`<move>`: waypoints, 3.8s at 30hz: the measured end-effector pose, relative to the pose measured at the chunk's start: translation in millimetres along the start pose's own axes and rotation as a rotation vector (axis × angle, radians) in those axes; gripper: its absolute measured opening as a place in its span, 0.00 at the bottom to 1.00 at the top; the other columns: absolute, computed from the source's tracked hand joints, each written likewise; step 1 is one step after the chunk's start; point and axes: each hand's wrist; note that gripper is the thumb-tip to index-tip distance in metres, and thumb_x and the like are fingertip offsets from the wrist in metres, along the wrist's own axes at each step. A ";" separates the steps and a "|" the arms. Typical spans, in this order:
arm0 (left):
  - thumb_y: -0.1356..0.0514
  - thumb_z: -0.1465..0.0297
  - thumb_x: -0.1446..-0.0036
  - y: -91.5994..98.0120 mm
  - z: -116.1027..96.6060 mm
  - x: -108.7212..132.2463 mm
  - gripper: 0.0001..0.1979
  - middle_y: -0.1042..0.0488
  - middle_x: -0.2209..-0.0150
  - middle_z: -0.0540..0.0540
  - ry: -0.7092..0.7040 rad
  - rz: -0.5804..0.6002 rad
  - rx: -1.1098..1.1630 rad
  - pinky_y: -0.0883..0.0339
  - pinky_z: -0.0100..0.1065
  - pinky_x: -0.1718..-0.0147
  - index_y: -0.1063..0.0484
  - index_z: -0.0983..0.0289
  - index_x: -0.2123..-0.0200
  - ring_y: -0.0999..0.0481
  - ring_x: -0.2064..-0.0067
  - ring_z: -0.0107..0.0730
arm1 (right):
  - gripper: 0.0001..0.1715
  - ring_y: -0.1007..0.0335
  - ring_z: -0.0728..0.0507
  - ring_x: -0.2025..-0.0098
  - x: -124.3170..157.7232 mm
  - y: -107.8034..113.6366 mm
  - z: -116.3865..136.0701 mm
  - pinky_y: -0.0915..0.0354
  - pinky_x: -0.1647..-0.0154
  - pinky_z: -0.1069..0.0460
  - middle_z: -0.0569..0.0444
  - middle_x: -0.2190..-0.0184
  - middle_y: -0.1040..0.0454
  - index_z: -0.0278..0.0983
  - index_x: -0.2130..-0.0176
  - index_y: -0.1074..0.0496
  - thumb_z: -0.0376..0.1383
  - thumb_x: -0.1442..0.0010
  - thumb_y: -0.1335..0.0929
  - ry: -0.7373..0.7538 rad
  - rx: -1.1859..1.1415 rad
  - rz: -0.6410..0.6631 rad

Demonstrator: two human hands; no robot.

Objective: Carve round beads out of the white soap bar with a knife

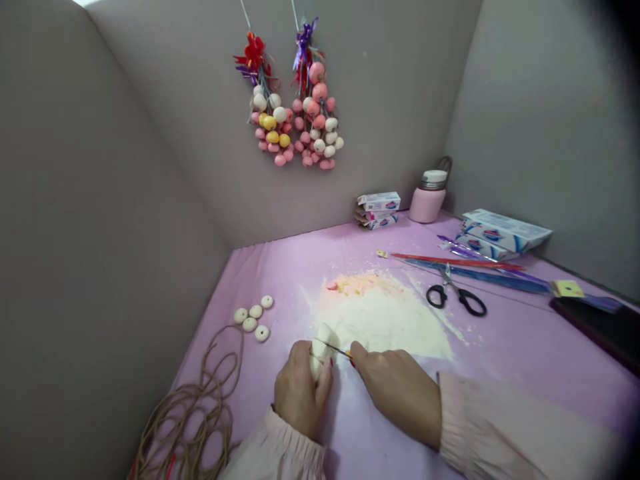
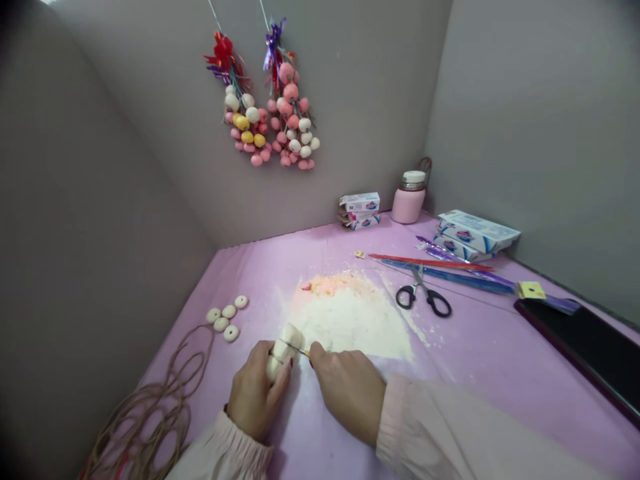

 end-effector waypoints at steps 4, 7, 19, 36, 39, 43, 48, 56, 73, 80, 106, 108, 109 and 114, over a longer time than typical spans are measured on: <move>0.54 0.63 0.51 2.9 -1.3 0.0 0.09 0.34 0.73 0.50 -0.007 0.020 -0.007 0.43 0.29 0.75 0.42 0.61 0.68 0.34 0.73 0.28 | 0.07 0.36 0.46 0.82 0.9 1.3 -0.8 0.63 0.83 0.52 0.59 0.83 0.33 0.39 0.69 0.46 0.33 0.42 0.48 0.024 -0.017 -0.002; 0.53 0.63 0.52 1.5 0.8 -1.0 0.09 0.34 0.74 0.49 0.013 0.005 -0.006 0.44 0.28 0.76 0.42 0.61 0.69 0.34 0.74 0.28 | 0.05 0.36 0.45 0.81 2.6 1.7 -2.3 0.64 0.84 0.52 0.59 0.83 0.33 0.38 0.70 0.46 0.30 0.44 0.46 0.023 0.005 0.018; 0.53 0.62 0.53 -2.0 2.1 -1.2 0.10 0.33 0.74 0.49 0.031 -0.029 -0.071 0.44 0.27 0.77 0.41 0.61 0.70 0.34 0.74 0.28 | 0.07 0.35 0.45 0.80 10.2 2.3 -7.5 0.64 0.83 0.52 0.58 0.82 0.31 0.39 0.70 0.44 0.31 0.44 0.46 0.022 0.057 -0.011; 0.52 0.64 0.53 -4.2 -4.1 1.3 0.08 0.34 0.73 0.50 -0.031 -0.057 -0.145 0.44 0.28 0.75 0.42 0.60 0.69 0.33 0.72 0.29 | 0.04 0.39 0.48 0.83 1.7 -0.6 -6.6 0.66 0.83 0.52 0.60 0.84 0.34 0.39 0.69 0.46 0.30 0.45 0.46 0.018 0.029 -0.034; 0.52 0.64 0.54 -4.5 -2.9 0.9 0.08 0.34 0.74 0.50 -0.031 -0.061 -0.123 0.44 0.28 0.75 0.42 0.60 0.69 0.33 0.73 0.29 | 0.05 0.39 0.48 0.83 0.0 -1.1 -6.9 0.65 0.83 0.53 0.61 0.83 0.34 0.39 0.69 0.46 0.30 0.46 0.45 0.039 -0.014 -0.007; 0.52 0.64 0.54 -4.1 -3.2 0.5 0.09 0.34 0.73 0.49 -0.019 -0.070 -0.090 0.44 0.28 0.75 0.41 0.60 0.69 0.33 0.73 0.29 | 0.06 0.38 0.47 0.82 -0.9 -2.2 -7.1 0.64 0.83 0.52 0.61 0.83 0.34 0.39 0.68 0.46 0.29 0.47 0.45 0.046 -0.047 0.003; 0.51 0.61 0.55 -2.4 -1.8 -1.7 0.10 0.34 0.74 0.49 0.024 -0.044 0.017 0.45 0.28 0.76 0.41 0.61 0.70 0.35 0.74 0.28 | 0.06 0.38 0.47 0.82 -1.1 -0.6 -6.9 0.64 0.83 0.52 0.60 0.83 0.34 0.39 0.68 0.45 0.29 0.48 0.45 0.045 -0.053 -0.005; 0.51 0.62 0.53 4.3 -1.8 -2.6 0.10 0.35 0.74 0.49 0.020 0.033 0.080 0.45 0.28 0.74 0.40 0.62 0.70 0.36 0.73 0.27 | 0.08 0.37 0.46 0.82 -1.7 0.0 -4.0 0.64 0.84 0.52 0.60 0.83 0.33 0.39 0.68 0.45 0.27 0.50 0.45 0.038 -0.007 -0.015; 0.50 0.60 0.55 -3.4 2.2 -1.5 0.11 0.34 0.74 0.49 0.018 -0.033 0.014 0.44 0.29 0.74 0.41 0.61 0.71 0.35 0.72 0.28 | 0.06 0.36 0.46 0.81 5.1 3.6 -5.8 0.64 0.83 0.52 0.57 0.82 0.32 0.37 0.68 0.43 0.30 0.47 0.45 0.022 -0.022 0.041; 0.50 0.60 0.56 -5.0 1.1 -0.8 0.11 0.34 0.74 0.48 0.051 -0.060 -0.029 0.45 0.28 0.76 0.41 0.60 0.71 0.35 0.74 0.27 | 0.07 0.35 0.46 0.79 10.5 4.2 -6.7 0.64 0.83 0.52 0.57 0.81 0.31 0.38 0.69 0.43 0.28 0.49 0.44 0.008 0.031 0.039; 0.51 0.60 0.54 -2.2 -2.8 -0.7 0.10 0.34 0.73 0.50 0.041 -0.019 -0.112 0.44 0.28 0.76 0.42 0.60 0.70 0.34 0.74 0.29 | 0.07 0.36 0.46 0.80 4.1 3.3 -8.5 0.62 0.83 0.52 0.58 0.82 0.32 0.38 0.69 0.44 0.28 0.50 0.44 0.033 0.013 0.075; 0.51 0.60 0.54 -2.1 -2.7 -0.6 0.11 0.33 0.73 0.49 0.048 -0.022 -0.114 0.44 0.28 0.76 0.42 0.60 0.70 0.33 0.74 0.29 | 0.08 0.36 0.46 0.80 4.4 3.0 -9.1 0.62 0.83 0.52 0.58 0.81 0.32 0.38 0.69 0.44 0.27 0.51 0.44 0.040 0.012 0.069; 0.51 0.60 0.54 -1.9 -2.9 -0.5 0.11 0.33 0.73 0.49 0.052 -0.023 -0.111 0.44 0.28 0.77 0.42 0.60 0.70 0.33 0.74 0.29 | 0.08 0.36 0.46 0.80 4.6 3.3 -9.2 0.62 0.83 0.52 0.58 0.81 0.32 0.38 0.69 0.43 0.27 0.51 0.44 0.041 0.012 0.067; 0.49 0.60 0.56 -1.1 -4.5 -0.5 0.11 0.32 0.73 0.49 0.083 -0.031 -0.081 0.44 0.28 0.76 0.41 0.60 0.70 0.33 0.73 0.29 | 0.08 0.35 0.46 0.78 7.3 10.8 -8.0 0.60 0.82 0.53 0.56 0.79 0.30 0.37 0.69 0.42 0.27 0.50 0.45 0.027 0.003 0.097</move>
Point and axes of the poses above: each hand's wrist, its own x-axis away from the middle knuckle, its own y-axis out of the back of the hand, z = x × y
